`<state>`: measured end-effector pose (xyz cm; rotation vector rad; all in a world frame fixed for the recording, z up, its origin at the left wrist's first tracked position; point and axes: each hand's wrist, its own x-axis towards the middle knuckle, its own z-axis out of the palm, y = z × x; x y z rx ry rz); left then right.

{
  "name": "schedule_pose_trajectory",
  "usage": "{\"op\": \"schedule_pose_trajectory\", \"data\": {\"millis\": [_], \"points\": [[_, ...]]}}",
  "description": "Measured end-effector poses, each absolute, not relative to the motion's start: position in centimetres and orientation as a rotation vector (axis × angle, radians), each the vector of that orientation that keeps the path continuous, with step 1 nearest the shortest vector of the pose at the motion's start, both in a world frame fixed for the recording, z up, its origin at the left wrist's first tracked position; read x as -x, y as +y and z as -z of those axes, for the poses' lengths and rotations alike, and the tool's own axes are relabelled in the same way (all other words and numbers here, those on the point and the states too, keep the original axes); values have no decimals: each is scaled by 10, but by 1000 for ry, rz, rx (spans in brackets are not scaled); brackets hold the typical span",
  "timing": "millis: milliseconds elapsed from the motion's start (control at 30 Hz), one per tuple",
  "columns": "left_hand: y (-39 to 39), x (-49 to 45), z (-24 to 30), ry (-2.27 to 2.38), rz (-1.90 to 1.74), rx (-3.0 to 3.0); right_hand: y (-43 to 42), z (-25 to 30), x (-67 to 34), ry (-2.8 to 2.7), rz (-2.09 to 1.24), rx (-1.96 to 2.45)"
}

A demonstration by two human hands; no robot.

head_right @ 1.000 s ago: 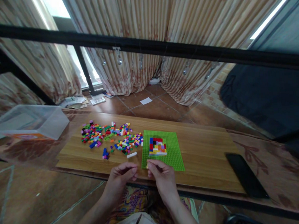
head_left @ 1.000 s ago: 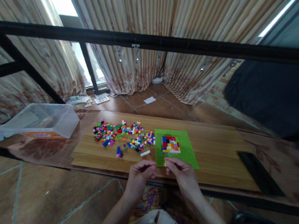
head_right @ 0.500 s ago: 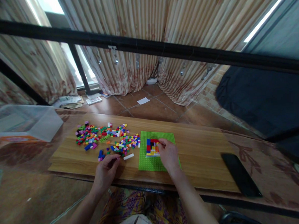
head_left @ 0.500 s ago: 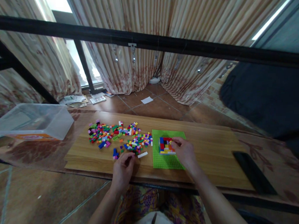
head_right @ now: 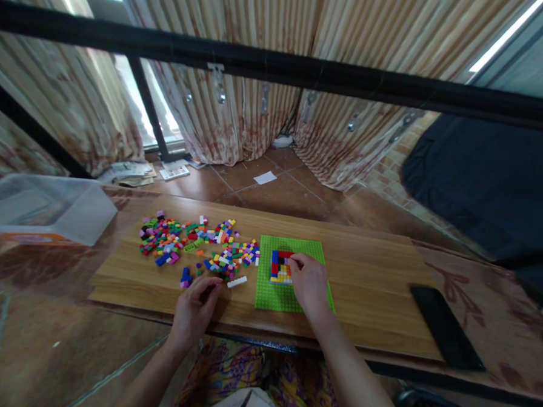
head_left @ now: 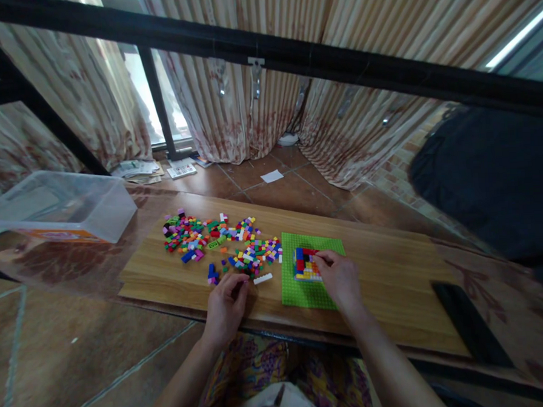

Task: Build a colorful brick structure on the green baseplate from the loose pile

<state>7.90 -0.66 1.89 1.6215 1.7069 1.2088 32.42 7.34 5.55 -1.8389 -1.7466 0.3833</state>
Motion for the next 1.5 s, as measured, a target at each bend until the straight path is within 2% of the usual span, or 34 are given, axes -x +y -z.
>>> {"op": "schedule_pose_trajectory", "data": {"millis": [667, 1233, 1500], "points": [[-8, -79, -17, 1682, -1212, -1648, 71, -56, -323, -1669, -483, 1854], [-8, -79, -16, 1688, -1211, -1623, 75, -49, -314, -1864, -341, 1761], [-8, -80, -19, 1675, -1282, -1605, 62, -45, -324, -1751, -410, 1662]]}}
